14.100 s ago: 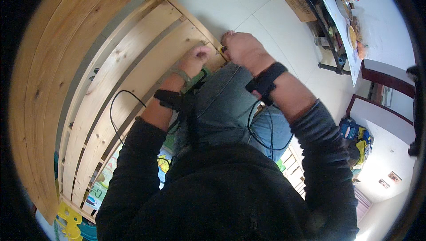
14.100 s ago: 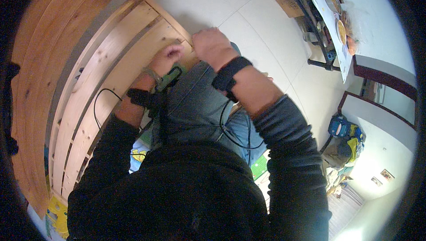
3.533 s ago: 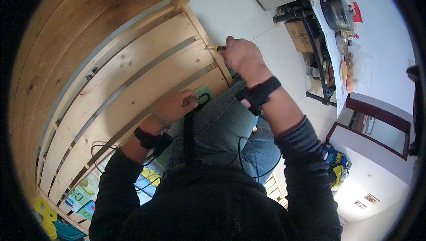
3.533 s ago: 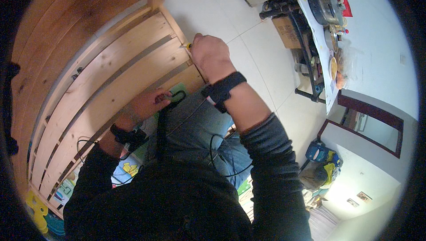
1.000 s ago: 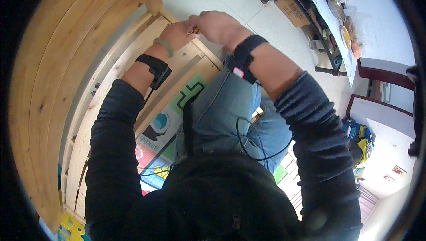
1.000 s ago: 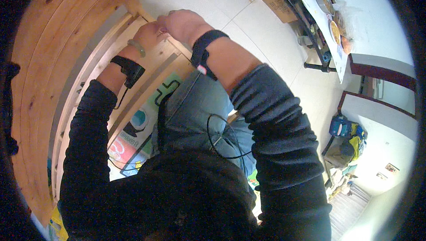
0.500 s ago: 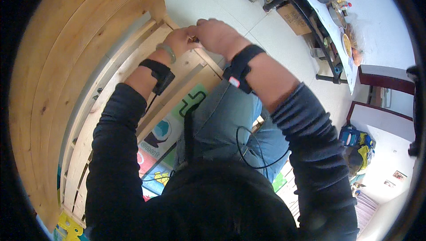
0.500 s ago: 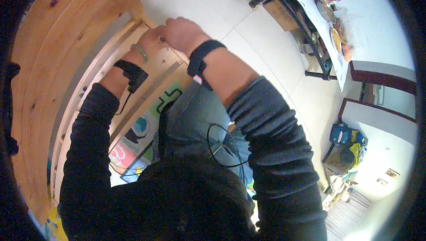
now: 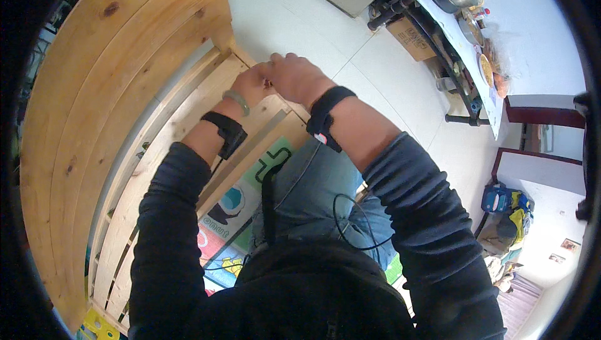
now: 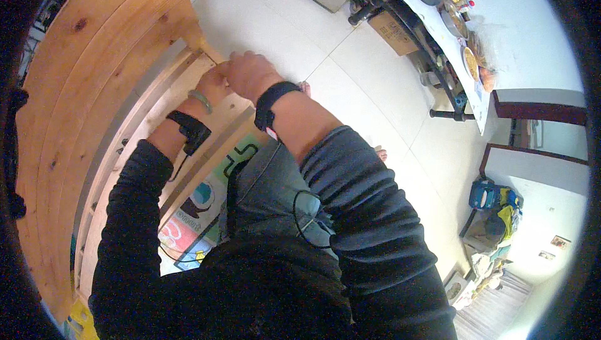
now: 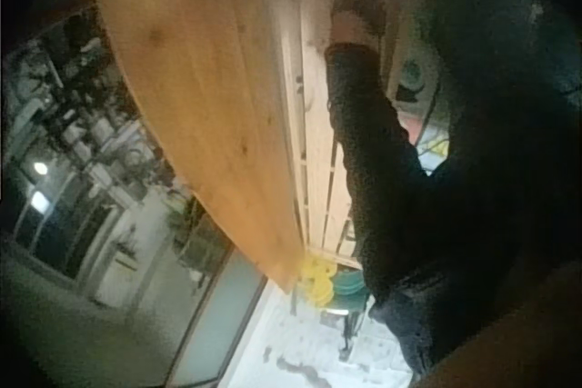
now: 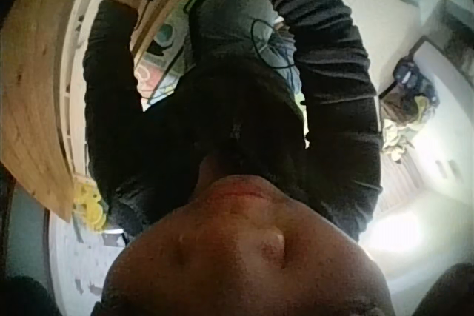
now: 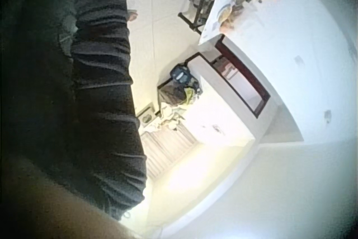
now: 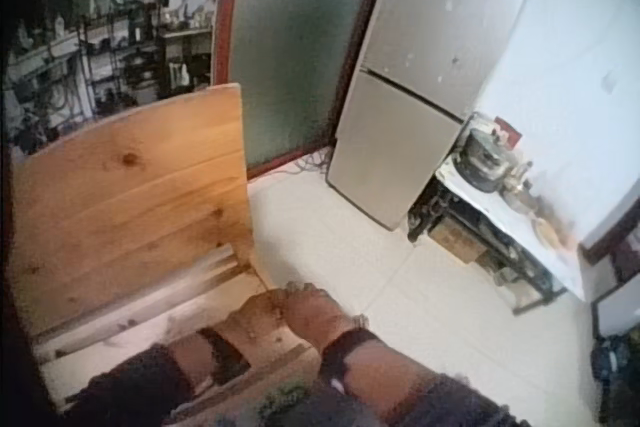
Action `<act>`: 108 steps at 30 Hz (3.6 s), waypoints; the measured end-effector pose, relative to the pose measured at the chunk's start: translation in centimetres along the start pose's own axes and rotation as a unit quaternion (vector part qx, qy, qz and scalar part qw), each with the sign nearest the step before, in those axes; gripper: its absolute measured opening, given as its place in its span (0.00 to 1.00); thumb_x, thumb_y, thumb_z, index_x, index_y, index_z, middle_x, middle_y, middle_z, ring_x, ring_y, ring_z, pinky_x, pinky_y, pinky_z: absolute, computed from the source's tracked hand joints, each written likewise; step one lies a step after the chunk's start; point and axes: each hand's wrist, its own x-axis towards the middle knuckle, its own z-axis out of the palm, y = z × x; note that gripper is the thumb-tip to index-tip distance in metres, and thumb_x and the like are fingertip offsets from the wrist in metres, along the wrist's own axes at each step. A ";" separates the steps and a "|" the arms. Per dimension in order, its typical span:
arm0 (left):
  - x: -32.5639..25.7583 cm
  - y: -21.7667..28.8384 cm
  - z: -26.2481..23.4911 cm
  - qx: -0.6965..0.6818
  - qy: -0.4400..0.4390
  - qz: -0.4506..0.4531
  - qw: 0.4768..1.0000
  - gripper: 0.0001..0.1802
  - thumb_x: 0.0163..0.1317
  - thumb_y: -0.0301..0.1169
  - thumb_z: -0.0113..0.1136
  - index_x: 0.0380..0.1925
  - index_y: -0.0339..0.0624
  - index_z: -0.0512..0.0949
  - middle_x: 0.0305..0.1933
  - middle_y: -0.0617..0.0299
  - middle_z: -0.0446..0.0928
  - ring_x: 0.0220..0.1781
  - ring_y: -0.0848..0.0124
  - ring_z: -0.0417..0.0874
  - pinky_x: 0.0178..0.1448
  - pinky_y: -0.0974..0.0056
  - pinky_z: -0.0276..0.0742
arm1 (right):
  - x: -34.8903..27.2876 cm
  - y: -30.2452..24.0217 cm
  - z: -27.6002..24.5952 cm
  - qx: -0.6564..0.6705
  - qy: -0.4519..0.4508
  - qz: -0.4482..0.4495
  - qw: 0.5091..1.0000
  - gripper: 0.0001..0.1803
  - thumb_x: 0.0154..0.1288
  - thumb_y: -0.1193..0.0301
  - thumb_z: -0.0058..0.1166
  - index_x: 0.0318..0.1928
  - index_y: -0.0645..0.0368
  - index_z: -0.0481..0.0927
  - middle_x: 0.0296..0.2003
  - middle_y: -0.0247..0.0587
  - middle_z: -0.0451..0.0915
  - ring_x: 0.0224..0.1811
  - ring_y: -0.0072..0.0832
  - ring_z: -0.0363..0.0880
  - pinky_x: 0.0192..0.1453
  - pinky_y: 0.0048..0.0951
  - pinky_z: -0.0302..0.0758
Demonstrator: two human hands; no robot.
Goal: The person assembles a wooden frame by screwing slats together using a screwdriver. They work on the floor, positioning and fastening multiple wooden pieces to form a rectangular structure.
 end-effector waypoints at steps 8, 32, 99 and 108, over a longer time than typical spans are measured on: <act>0.4 -2.4 1.2 -0.048 -0.012 0.097 0.994 0.18 0.54 0.40 0.62 0.40 0.40 0.77 0.38 0.50 0.80 0.43 0.55 0.81 0.47 0.57 0.75 | -2.0 -2.5 0.7 0.070 0.004 0.083 0.994 0.19 0.63 0.61 0.52 0.54 0.49 0.72 0.52 0.47 0.70 0.53 0.47 0.71 0.58 0.44 0.71; 0.5 -1.9 -0.2 0.042 -0.014 0.099 0.994 0.20 0.54 0.44 0.63 0.40 0.42 0.77 0.38 0.51 0.81 0.42 0.52 0.80 0.48 0.55 0.76 | -0.1 1.4 -0.5 -0.114 0.033 -0.135 0.984 0.15 0.62 0.66 0.49 0.50 0.46 0.74 0.40 0.42 0.76 0.47 0.43 0.77 0.54 0.42 0.71; 0.3 -0.7 -0.3 0.021 0.043 0.047 0.998 0.21 0.50 0.42 0.65 0.39 0.38 0.79 0.37 0.50 0.81 0.43 0.52 0.81 0.47 0.55 0.76 | 0.5 0.0 0.2 0.050 0.020 0.040 0.998 0.16 0.66 0.64 0.47 0.51 0.57 0.70 0.42 0.50 0.80 0.46 0.47 0.79 0.48 0.43 0.76; 0.7 0.0 0.5 0.076 0.015 -0.027 0.997 0.20 0.52 0.40 0.65 0.42 0.42 0.78 0.42 0.52 0.81 0.43 0.53 0.81 0.48 0.56 0.76 | -0.1 1.3 -0.7 0.075 -0.002 -0.004 0.997 0.17 0.59 0.69 0.55 0.48 0.54 0.69 0.48 0.46 0.71 0.50 0.49 0.74 0.54 0.41 0.71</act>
